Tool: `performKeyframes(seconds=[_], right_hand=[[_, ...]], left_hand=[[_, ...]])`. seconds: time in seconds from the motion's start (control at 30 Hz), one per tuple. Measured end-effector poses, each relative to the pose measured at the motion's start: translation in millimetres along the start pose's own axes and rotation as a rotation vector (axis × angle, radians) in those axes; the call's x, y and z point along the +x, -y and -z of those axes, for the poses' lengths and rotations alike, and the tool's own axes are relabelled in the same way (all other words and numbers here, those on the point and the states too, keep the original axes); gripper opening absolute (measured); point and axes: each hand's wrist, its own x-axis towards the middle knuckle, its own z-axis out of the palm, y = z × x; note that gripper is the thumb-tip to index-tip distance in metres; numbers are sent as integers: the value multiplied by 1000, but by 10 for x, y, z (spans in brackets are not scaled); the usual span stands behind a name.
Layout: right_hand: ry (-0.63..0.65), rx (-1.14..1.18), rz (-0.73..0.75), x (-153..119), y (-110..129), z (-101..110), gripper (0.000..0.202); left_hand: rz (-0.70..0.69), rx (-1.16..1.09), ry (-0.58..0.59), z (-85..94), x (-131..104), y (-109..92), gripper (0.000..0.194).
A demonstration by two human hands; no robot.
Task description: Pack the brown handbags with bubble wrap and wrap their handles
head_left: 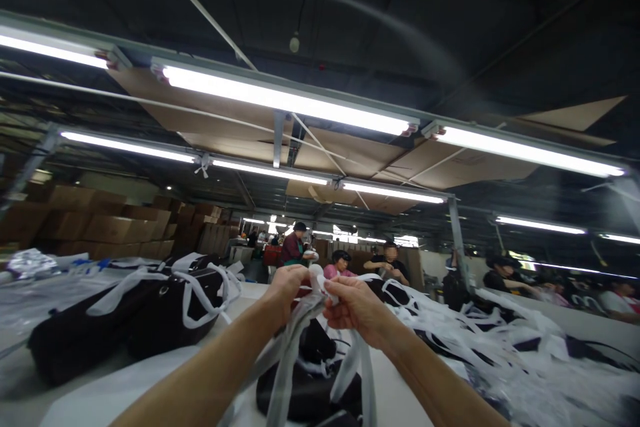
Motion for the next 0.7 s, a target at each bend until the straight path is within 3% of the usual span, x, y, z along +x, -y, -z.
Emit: performKeyframes(seconds=[0.17, 0.4, 0.7], right_hand=[[-37, -47, -8, 52, -36, -66, 20], [-64, -61, -3, 99, -38, -153, 18], [-156, -77, 77, 147, -89, -241, 38]], left_hand=[[-99, -48, -39, -17, -19, 71, 11], [-358, 22, -69, 9, -57, 84, 9], [-518, 185, -131, 20, -128, 66, 7]])
